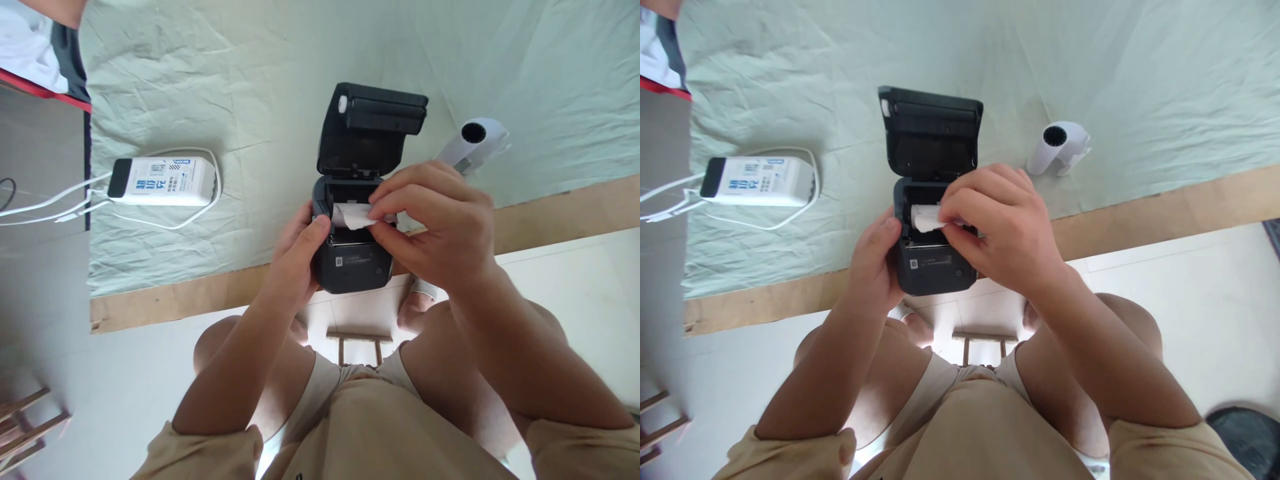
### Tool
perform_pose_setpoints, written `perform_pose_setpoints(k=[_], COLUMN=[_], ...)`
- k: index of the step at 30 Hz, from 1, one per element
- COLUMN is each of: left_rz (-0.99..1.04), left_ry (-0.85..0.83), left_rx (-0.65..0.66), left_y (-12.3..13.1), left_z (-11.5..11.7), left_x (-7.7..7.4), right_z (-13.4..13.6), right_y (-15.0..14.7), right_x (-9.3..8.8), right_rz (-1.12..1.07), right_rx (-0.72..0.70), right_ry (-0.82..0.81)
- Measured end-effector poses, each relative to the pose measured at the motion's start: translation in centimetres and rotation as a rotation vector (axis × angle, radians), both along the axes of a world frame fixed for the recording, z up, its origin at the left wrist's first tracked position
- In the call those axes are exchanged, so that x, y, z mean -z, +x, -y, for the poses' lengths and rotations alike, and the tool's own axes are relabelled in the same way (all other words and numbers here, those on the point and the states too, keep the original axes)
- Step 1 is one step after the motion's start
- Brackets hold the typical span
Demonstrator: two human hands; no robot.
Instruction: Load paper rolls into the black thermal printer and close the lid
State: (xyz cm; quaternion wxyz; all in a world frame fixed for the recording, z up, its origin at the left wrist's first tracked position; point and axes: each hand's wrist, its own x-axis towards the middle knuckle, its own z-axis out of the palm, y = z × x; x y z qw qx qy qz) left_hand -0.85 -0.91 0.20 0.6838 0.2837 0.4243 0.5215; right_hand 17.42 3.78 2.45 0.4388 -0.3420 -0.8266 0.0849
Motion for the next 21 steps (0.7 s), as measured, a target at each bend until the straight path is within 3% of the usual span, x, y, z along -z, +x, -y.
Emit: perform_pose_setpoints(k=[7, 10, 13, 15, 19, 21], left_rz=[-0.008, -0.087, -0.177, -0.196, -0.208, -0.214], left_ry=[0.016, 0.068, 0.088, 0.088, 0.103, 0.104], left_rx=[0.024, 0.0, -0.016, -0.003, 0.026, 0.038], left_y=[-0.1, -0.2, -0.2, -0.3, -0.4, -0.5], left_z=[0.0, 0.0, 0.1, 0.1, 0.1, 0.2], left_x=[-0.1, 0.0, 0.0, -0.1, -0.2, -0.2], right_z=[0.9, 0.9, 0.6, 0.4, -0.3, -0.8], right_y=[0.0, 0.1, 0.2, 0.3, 0.8, 1.1], right_x=[-0.6, -0.3, 0.1, 0.4, 1.3, 1.8], right_rz=[0.041, 0.122, 0.047, -0.083, -0.253, -0.245], right_rx=[-0.181, -0.231, -0.252, -0.184, 0.135, 0.113], right_ry=[-0.035, -0.073, -0.085, -0.06, -0.108, -0.231])
